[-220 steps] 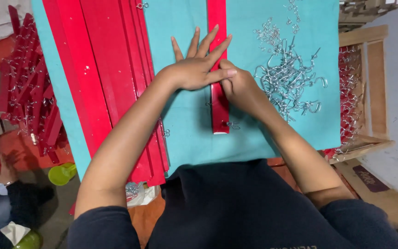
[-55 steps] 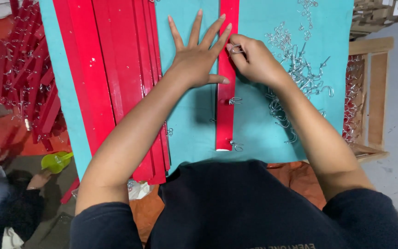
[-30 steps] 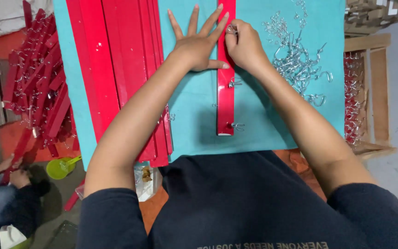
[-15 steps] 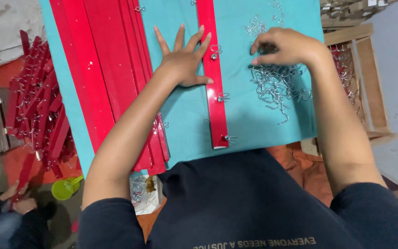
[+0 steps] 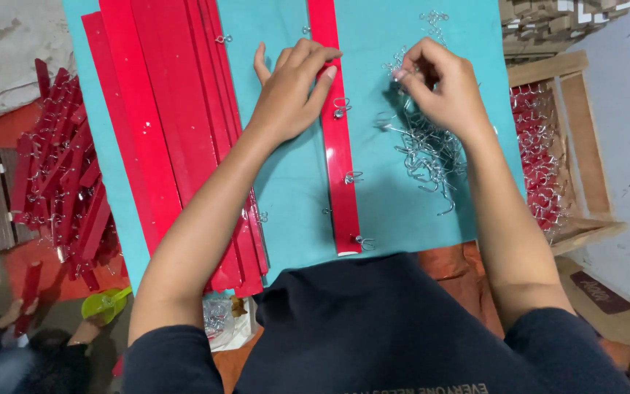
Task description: The person is assembling small metal hooks onto a red metal bar at a workbench.
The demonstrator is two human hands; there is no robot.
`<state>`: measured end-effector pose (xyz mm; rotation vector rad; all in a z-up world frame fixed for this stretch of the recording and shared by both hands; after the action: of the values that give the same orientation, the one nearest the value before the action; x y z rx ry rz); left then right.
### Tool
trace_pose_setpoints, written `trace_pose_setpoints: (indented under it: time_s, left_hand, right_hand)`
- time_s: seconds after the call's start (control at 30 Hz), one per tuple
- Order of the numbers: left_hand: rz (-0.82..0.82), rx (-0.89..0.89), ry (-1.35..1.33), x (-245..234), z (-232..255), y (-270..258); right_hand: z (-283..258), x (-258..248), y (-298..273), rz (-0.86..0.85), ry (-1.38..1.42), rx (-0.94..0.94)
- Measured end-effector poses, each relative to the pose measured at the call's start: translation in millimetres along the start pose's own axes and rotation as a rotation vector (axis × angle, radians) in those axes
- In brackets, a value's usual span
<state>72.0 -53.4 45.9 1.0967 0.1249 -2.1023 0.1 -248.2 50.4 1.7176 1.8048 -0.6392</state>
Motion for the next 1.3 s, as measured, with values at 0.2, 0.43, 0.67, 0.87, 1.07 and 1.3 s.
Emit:
trace_pose_setpoints:
  time_s: [0.2, 0.43, 0.67, 0.87, 1.07, 1.3]
  left_hand:
    - [-0.042, -0.036, -0.026, 8.1, -3.7, 2.6]
    - [-0.004, -0.061, -0.03, 14.9, -18.8, 8.8]
    - [0.028, -0.101, 0.034, 21.5, -33.5, 9.0]
    - [-0.178, -0.203, 0.382, 40.1, -55.4, 5.1]
    - [-0.39, -0.305, 0.376, 48.1, -58.9, 1.0]
    - [-0.352, -0.282, 0.351, 48.0, -59.1, -0.1]
  right_hand:
    - [-15.7, 5.7, 46.7, 0.225, 0.0, -0.152]
    - [-25.8, 50.9, 85.0, 0.055, 0.243, -0.145]
    - [-7.9, 76.4, 99.1, -0.271, 0.227, -0.013]
    - [42.4, 63.9, 131.2, -0.074, 0.067, 0.015]
    - [52.6, 83.9, 136.4, -0.13, 0.099, -0.003]
    - [64.5, 87.4, 135.2, -0.14, 0.173, 0.041]
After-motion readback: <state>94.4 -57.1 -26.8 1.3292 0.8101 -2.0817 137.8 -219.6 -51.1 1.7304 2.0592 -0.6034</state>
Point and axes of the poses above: each hand's wrist, its own y-axis towards the middle knuckle, its own x-axis out of the palm, z = x × y, the point moved 9 cm from there along y, towards the middle knuckle, and after that the axes turned 5 degrees about -z, right-handed, at the moved point
